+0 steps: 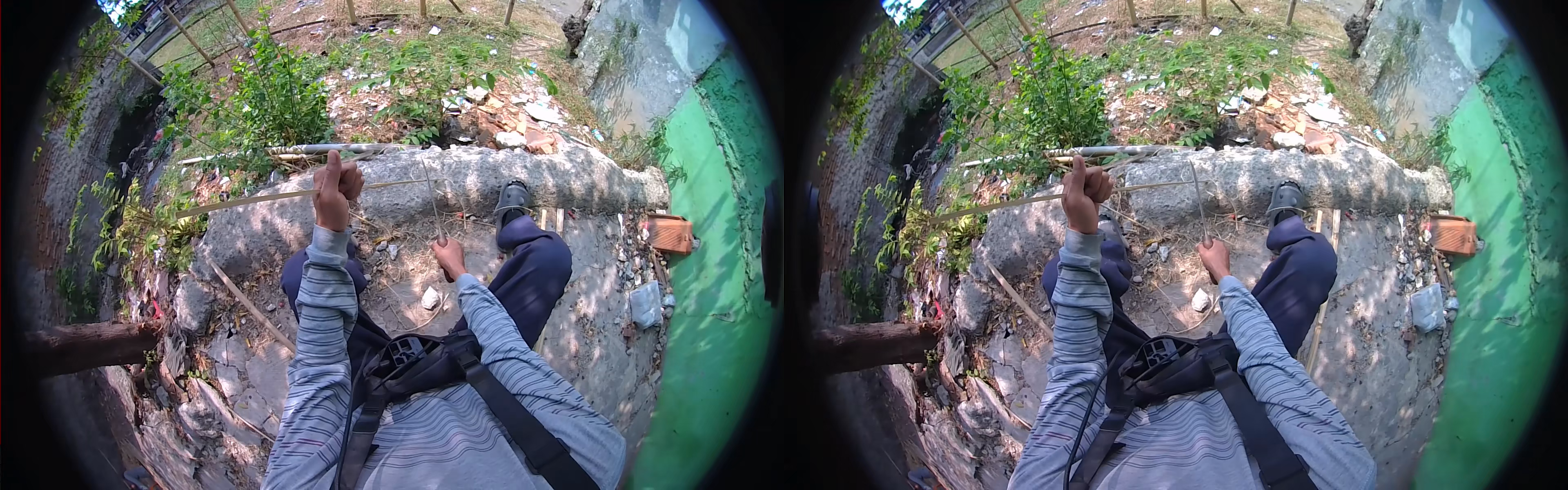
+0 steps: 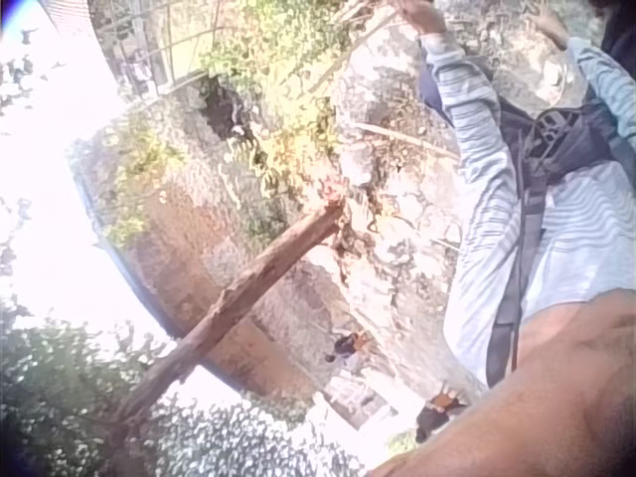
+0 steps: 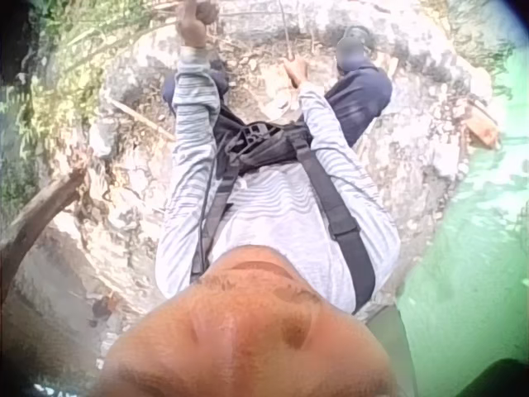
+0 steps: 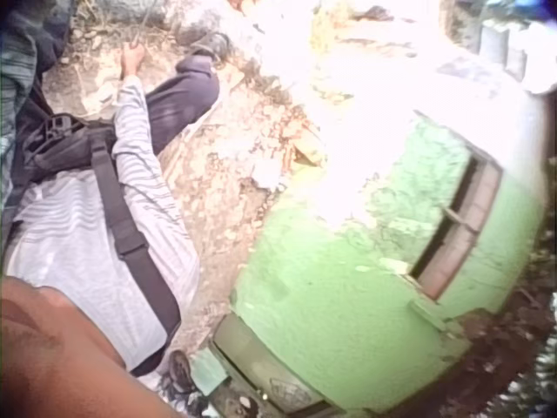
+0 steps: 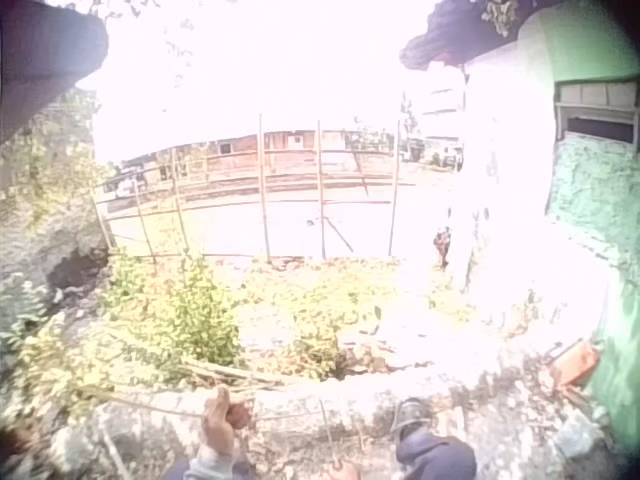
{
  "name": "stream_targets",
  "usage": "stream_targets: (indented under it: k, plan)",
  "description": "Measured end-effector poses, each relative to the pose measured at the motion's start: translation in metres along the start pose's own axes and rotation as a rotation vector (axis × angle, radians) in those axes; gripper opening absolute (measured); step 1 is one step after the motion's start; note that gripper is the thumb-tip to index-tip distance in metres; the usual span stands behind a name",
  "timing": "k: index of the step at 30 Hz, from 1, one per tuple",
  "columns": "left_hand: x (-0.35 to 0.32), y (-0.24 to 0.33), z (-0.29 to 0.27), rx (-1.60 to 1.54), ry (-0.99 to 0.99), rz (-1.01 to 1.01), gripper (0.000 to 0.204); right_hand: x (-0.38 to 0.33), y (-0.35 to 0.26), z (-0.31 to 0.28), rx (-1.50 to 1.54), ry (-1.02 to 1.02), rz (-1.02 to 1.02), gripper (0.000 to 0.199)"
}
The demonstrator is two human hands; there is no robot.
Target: The person holds a bamboo strip with one hand and repeatedly shaves along its surface using a knife.
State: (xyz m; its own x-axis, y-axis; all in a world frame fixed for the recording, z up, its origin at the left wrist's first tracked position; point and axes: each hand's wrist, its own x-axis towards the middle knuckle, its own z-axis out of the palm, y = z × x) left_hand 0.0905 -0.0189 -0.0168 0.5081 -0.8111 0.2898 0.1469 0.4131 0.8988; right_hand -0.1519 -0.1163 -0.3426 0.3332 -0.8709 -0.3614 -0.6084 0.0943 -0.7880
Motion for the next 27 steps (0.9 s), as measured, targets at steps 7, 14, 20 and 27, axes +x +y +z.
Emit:
stream_targets:
  k: [7, 14, 20, 27]
  plan:
    - [0.001, 0.0, -0.006, -0.006, 0.035, -0.007, 0.064, -0.037, -0.057, -0.007, 0.0, -0.005, -0.183, 0.034]
    - [0.004, 0.001, -0.005, -0.019, 0.108, -0.006, 0.064, -0.013, -0.011, -0.004, 0.018, -0.02, -0.193, 0.034]
    - [0.0, -0.001, -0.004, -0.006, 0.079, 0.024, 0.064, -0.013, -0.003, -0.008, -0.143, 0.036, 0.006, 0.035]
    - [0.0, -0.001, -0.013, -0.024, 0.117, 0.021, 0.063, -0.02, -0.025, 0.001, -0.07, -0.027, -0.149, 0.033]
